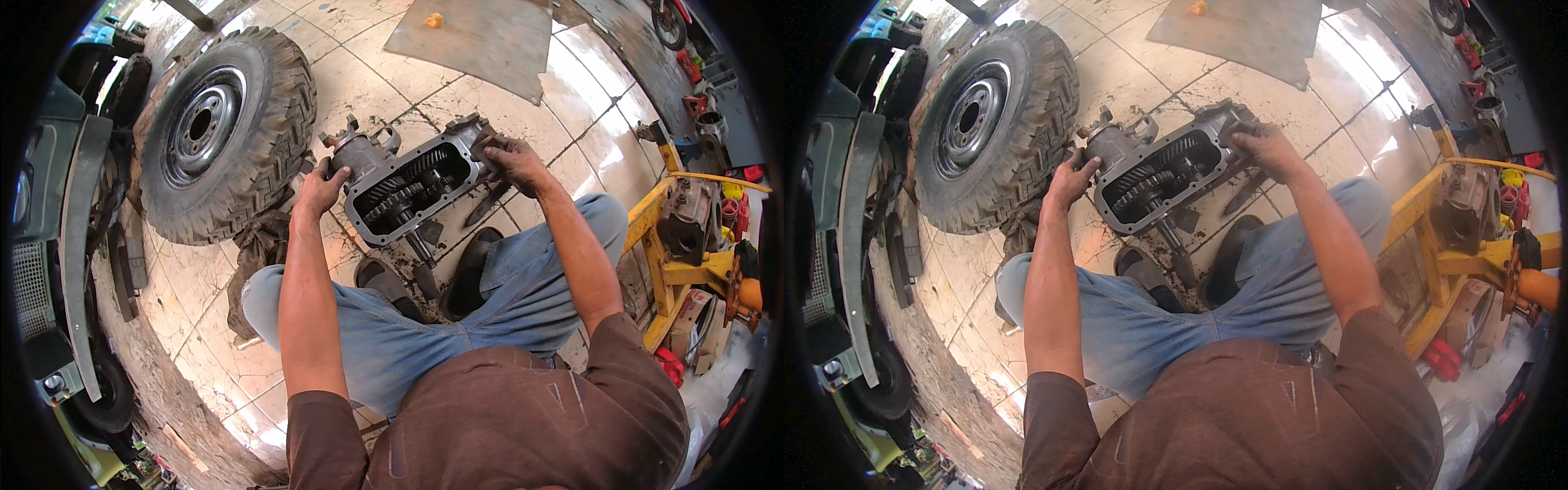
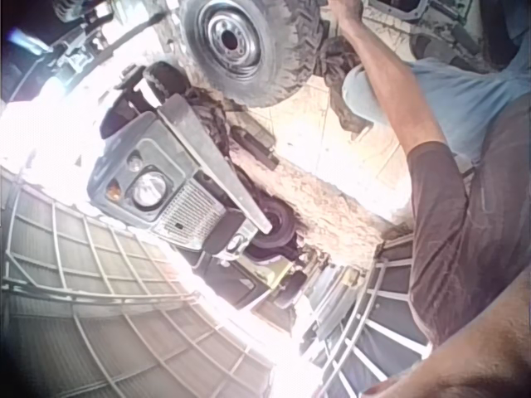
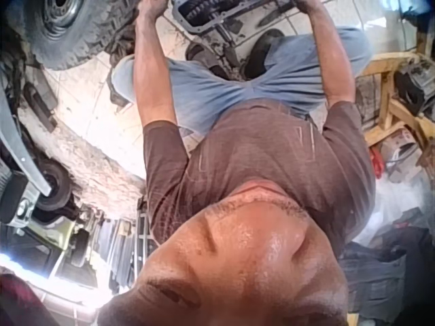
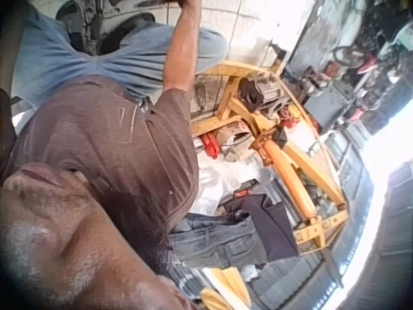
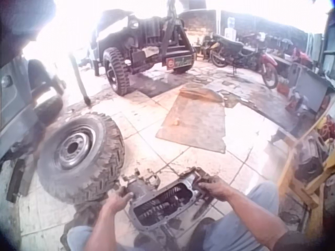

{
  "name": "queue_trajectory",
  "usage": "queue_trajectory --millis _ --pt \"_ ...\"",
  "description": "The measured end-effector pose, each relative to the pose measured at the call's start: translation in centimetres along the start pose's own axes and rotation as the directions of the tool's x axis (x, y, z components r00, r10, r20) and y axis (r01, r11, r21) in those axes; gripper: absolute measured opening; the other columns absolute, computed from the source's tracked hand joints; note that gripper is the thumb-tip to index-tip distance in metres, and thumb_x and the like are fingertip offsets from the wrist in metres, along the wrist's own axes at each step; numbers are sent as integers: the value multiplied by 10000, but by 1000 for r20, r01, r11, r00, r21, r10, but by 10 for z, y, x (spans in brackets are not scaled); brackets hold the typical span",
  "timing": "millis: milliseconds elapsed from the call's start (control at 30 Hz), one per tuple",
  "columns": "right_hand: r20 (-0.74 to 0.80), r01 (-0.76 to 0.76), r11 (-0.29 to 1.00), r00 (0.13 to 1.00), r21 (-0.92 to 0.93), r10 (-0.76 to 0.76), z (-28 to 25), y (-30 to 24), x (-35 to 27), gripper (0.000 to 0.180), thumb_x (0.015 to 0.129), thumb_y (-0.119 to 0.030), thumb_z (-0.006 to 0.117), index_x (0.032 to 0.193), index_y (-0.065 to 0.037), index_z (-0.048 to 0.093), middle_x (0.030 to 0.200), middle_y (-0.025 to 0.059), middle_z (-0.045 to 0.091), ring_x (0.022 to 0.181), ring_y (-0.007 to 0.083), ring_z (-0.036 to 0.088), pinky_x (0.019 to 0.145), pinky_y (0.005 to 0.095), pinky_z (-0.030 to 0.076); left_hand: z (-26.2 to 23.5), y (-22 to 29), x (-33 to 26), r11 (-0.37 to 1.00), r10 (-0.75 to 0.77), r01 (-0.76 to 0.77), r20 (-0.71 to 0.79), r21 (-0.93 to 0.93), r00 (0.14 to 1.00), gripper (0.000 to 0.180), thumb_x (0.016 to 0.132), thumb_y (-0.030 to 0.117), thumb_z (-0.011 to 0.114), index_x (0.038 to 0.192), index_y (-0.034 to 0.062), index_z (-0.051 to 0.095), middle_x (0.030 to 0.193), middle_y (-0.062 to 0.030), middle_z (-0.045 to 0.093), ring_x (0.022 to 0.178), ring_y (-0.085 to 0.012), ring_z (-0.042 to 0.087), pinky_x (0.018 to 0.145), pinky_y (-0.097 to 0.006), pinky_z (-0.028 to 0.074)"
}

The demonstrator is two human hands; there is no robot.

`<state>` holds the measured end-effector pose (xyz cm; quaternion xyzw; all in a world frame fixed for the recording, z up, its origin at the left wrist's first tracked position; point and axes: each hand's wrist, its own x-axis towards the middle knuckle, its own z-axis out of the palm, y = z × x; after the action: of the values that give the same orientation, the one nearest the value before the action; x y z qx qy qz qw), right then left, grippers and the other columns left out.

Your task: The person sits on the floor and works on a disassembled mechanical housing, likely a differential or gearbox. They repeatedly rotate the internal gears by hand and wipe the interior surfaces with a cloth.

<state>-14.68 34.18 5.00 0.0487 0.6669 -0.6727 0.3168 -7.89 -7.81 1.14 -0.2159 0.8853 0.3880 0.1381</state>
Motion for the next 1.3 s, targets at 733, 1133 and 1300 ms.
queue_trajectory --millis 733,1133,1300 --pt "286 306 -74 739 -949 -610 40 18 9 478 722 42 647 1181 -83 697 1039 129 615 995 347 659 815 434 564 -10 11 -9 1000 2 -3 48 22 999 841 900 483 698 1517 -25 437 1416 -298 573 1355 -379 549 1131 -415 420" --pt "274 258 -102 817 -961 -508 37 26 7 463 805 -48 696 1265 -82 657 1156 161 588 1079 360 633 887 454 546 -7 12 -7 998 41 -42 30 36 999 875 907 540 687 1522 -27 431 1412 -278 587 1349 -360 558 1112 -424 441" --pt "279 261 -112 798 -959 -534 41 29 12 534 805 -10 666 1334 -73 633 1214 190 570 1085 380 616 911 457 536 -11 15 -10 996 3 -8 49 90 999 876 909 548 694 1519 -25 436 1434 -276 569 1366 -362 542 1125 -418 428"
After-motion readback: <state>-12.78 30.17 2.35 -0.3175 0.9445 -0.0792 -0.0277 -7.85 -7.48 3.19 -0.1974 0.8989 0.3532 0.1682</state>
